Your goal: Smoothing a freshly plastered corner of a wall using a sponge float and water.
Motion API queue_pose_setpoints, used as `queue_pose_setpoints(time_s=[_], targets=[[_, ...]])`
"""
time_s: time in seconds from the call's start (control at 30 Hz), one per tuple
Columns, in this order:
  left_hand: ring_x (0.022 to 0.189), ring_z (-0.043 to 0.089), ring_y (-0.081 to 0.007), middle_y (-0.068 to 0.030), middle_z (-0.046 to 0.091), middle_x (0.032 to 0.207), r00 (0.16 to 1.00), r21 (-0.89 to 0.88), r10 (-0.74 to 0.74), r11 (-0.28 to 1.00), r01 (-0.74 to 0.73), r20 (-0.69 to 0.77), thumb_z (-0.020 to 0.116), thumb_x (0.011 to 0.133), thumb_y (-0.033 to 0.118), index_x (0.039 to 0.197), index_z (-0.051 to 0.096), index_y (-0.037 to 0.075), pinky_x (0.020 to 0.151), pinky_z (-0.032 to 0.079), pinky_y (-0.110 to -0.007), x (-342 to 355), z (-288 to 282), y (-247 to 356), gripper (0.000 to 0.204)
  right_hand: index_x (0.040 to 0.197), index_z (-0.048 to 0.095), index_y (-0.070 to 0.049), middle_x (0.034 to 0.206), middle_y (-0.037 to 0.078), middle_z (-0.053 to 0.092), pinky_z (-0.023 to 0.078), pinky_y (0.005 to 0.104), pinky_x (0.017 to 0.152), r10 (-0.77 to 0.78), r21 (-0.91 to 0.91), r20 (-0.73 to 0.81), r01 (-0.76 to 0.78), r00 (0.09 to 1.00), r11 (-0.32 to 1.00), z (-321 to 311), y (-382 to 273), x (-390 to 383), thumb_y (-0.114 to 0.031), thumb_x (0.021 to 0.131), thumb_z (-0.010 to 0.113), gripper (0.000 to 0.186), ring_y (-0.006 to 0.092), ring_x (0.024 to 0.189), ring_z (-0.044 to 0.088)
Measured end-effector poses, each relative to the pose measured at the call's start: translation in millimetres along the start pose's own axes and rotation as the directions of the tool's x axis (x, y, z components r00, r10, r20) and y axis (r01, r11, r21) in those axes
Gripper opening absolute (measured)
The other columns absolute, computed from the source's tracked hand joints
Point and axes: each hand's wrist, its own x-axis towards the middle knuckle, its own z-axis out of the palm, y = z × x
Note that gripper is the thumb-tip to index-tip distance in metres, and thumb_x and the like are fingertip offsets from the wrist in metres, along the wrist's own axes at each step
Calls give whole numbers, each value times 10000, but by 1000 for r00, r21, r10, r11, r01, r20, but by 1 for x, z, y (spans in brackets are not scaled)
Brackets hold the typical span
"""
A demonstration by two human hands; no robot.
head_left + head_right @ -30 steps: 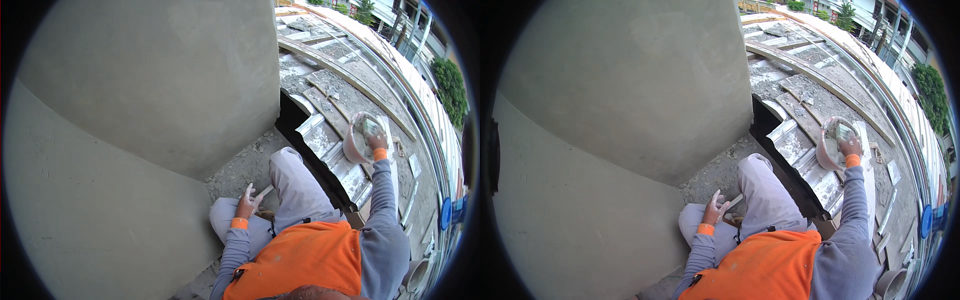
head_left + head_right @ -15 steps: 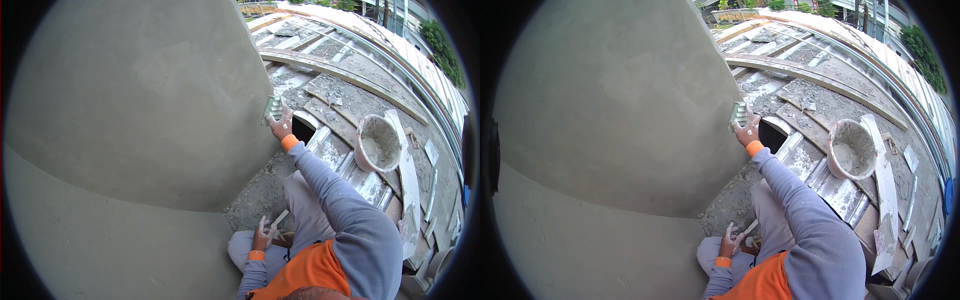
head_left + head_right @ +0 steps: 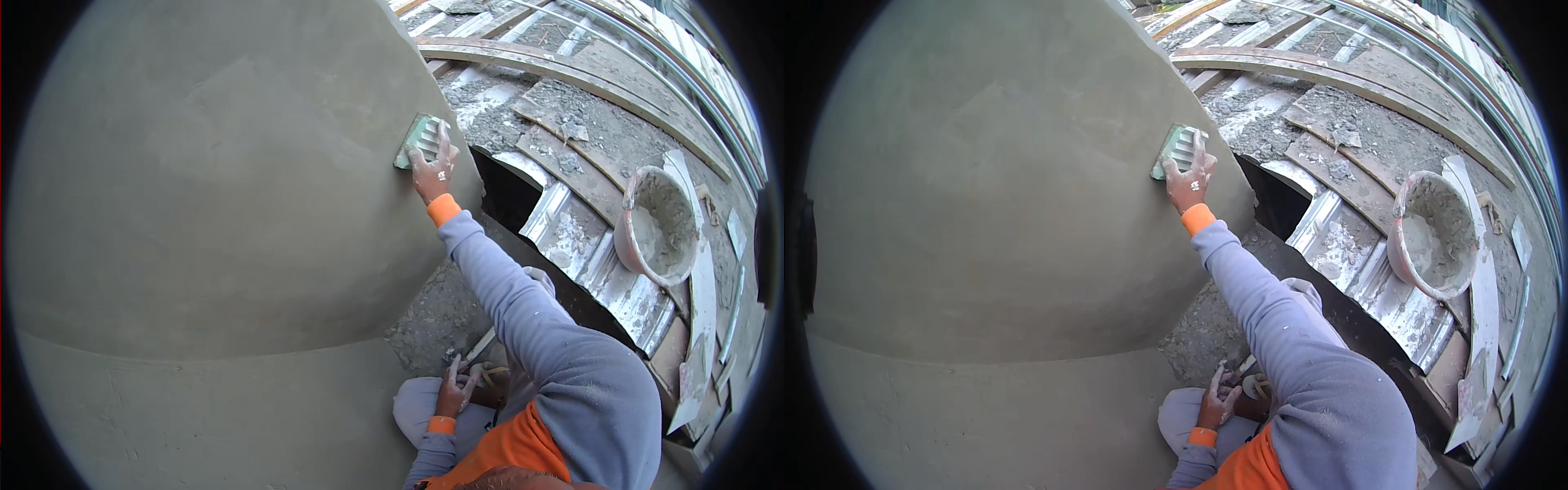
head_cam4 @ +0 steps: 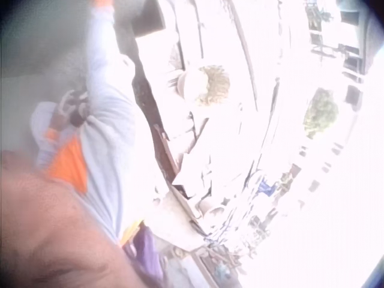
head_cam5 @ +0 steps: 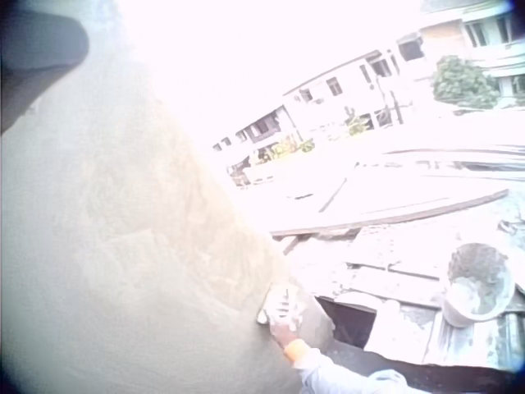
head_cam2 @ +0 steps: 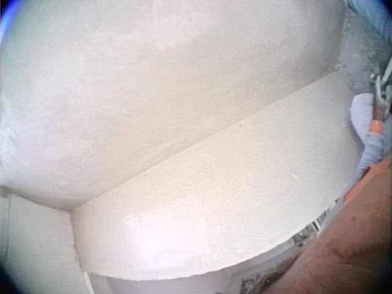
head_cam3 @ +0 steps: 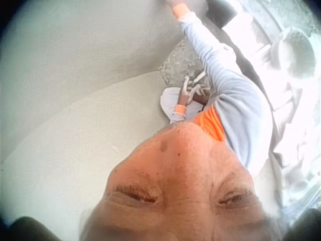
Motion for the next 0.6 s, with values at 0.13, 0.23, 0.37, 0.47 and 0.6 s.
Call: queue_pose_setpoints(time_s=[0.13,0.23,0.37,0.47,0.6], targets=[[864,627,-142,-157,556,1303,1000,-102,2,995,-2,1,711,872,103,1486,283,0,772,533,-284,3,5,0,755,1517,304,-178,1283,253,426,436,441,1008,39,-119,-31,-42,999,992,-11,21,11,-243,788,730,847,397,1128,525],[873,629,-143,-162,549,1307,995,-135,34,991,-21,97,709,870,89,1484,282,-4,774,536,-281,15,27,16,754,1516,304,-130,1305,250,425,436,419,1012,380,318,-103,-331,919,888,-73,150,80,-253,787,732,855,385,1152,520],[893,641,-150,-169,545,1309,999,-233,-36,972,33,-8,709,867,75,1484,279,-3,779,540,-282,0,4,5,757,1494,305,-30,1405,268,413,394,421,1062,-65,-116,90,75,994,990,-5,-11,3,-251,779,725,858,351,1246,499],[896,645,-152,-170,534,1324,999,-167,12,986,-5,43,710,866,76,1486,272,-5,775,540,-280,6,10,18,764,1458,322,49,1412,264,438,371,437,1083,29,-20,-13,-29,1000,999,-26,49,38,-236,783,702,825,335,1285,480],[895,644,-153,-173,528,1329,997,-155,-8,988,19,70,711,866,80,1488,264,-5,775,538,-275,12,16,14,771,1462,333,30,1343,276,474,378,442,1062,264,288,-118,-222,957,932,-45,92,73,-272,802,687,808,371,1246,484]])
